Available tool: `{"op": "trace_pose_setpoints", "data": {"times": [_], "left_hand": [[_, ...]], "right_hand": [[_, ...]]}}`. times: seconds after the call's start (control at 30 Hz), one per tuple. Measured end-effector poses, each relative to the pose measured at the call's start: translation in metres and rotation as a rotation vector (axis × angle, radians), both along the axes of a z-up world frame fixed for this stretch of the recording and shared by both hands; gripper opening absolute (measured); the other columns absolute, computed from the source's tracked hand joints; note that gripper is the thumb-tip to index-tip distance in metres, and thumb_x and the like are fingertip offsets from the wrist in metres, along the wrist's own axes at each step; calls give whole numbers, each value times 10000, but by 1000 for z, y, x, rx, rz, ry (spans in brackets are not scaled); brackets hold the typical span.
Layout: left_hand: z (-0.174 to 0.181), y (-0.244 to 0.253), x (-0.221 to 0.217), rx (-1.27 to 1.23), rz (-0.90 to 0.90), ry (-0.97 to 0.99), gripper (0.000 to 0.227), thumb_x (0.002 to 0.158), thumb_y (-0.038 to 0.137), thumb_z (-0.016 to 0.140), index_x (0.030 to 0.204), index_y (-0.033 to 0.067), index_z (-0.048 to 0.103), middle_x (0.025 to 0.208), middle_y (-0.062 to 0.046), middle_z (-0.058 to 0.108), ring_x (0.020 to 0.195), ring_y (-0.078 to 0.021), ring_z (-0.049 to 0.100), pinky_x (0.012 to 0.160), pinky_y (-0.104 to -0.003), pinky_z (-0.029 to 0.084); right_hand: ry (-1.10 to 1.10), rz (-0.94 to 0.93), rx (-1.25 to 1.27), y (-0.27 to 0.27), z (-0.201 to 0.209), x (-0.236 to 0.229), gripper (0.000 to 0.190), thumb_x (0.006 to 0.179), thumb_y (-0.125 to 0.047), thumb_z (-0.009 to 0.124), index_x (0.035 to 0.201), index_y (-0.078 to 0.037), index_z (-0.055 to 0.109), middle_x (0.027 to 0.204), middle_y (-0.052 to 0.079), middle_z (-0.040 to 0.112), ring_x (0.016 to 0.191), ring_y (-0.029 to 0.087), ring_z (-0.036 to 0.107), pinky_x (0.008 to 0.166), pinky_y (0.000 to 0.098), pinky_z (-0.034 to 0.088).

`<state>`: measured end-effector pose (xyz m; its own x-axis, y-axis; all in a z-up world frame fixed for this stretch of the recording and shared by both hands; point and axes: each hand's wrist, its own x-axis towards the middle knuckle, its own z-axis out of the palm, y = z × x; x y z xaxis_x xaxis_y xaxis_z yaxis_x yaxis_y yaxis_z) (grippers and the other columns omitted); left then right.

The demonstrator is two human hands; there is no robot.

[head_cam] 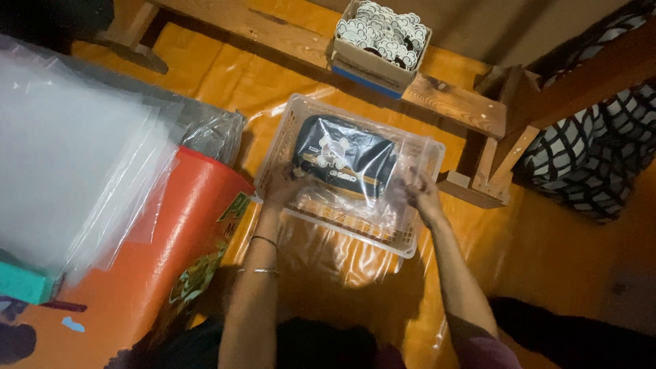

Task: The person places a small black bag into a plastic sleeve, folds the plastic, and secures it. Then they pick up another black bag from a basket, opens it, and prepares it.

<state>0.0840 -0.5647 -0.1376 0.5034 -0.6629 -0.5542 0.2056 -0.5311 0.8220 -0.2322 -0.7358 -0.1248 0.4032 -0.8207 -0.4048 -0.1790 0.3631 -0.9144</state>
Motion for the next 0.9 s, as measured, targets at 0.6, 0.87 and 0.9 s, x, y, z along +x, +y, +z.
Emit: {"op": "trace_pose_setpoints", "data": {"times": [0.6, 0.87, 0.9], "left_hand": [[-106, 17, -59, 188, -569, -1377, 667, 784, 338, 754, 1401, 127, 617, 1470, -195, 552, 1376, -382, 522, 1135, -537, 411], [-125, 16, -55, 147, -563, -1412, 672, 786, 488, 772, 1314, 85, 673, 1379, -255, 601, 1350, -420, 540, 1120, -573, 390], [-126, 14, -54, 150, -559, -1410, 672, 786, 488, 772, 1314, 85, 673, 1379, -255, 601, 1350, -420, 540, 1120, -573, 390]], "right_hand": [[554, -81, -127, 9, -95, 23, 603, 973, -180, 665, 1507, -128, 391, 1159, 248, 698, 1120, 401, 690, 973, 548, 529], [410, 704, -1254, 68, -41, 70, 734, 830, -124, 735, 1516, -131, 476, 1397, 259, 502, 1358, 463, 447, 1017, 569, 419], [409, 709, -1256, 65, -63, 74, 734, 830, -124, 735, 1516, -131, 476, 1397, 259, 502, 1358, 463, 447, 1017, 569, 419]]}}
